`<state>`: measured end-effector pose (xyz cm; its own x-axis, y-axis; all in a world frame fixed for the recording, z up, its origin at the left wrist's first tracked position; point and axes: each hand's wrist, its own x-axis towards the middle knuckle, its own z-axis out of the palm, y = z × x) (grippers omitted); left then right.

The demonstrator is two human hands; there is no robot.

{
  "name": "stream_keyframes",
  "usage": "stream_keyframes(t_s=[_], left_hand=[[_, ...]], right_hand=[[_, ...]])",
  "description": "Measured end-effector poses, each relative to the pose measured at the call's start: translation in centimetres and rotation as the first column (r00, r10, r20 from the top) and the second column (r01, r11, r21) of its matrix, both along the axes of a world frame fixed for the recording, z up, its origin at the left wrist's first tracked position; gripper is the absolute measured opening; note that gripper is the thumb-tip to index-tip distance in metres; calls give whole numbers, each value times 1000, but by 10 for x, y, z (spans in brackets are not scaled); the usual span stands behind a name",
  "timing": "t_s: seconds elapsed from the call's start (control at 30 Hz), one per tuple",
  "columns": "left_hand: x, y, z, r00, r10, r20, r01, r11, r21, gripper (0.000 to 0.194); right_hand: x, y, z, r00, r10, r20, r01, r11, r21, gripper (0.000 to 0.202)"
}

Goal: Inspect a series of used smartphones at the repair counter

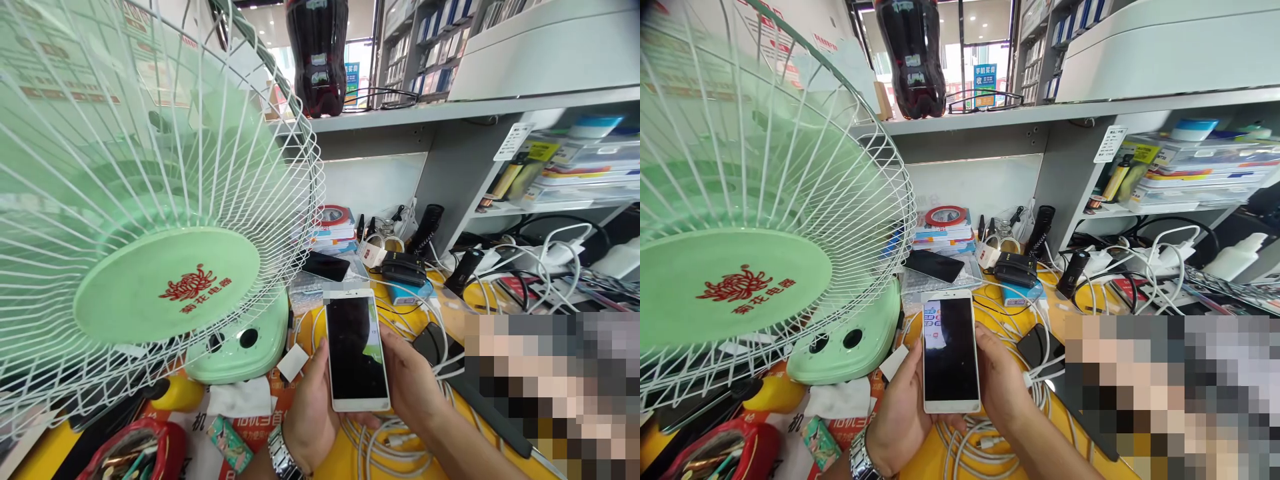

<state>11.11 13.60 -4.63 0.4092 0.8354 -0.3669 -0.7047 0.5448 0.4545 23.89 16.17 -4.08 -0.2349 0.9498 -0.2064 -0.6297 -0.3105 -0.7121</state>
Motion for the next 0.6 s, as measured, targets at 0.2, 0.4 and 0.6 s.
stream_keyframes(t_s=[0.2,0.4,0.6], left_hand=[[1,0,5,1000,-6,3,6,999,38,50],[-1,1,1,1000,-5,-24,6,999,39,45],[0,0,-4,1000,-20,-16,20,1000,22,52]], right_hand=[[1,0,-4,1000,22,7,-22,1000,-6,28],[2,0,-4,1000,19,10,-19,999,-30,29],[1,1,-5,1000,12,3,-11,1000,-22,28]])
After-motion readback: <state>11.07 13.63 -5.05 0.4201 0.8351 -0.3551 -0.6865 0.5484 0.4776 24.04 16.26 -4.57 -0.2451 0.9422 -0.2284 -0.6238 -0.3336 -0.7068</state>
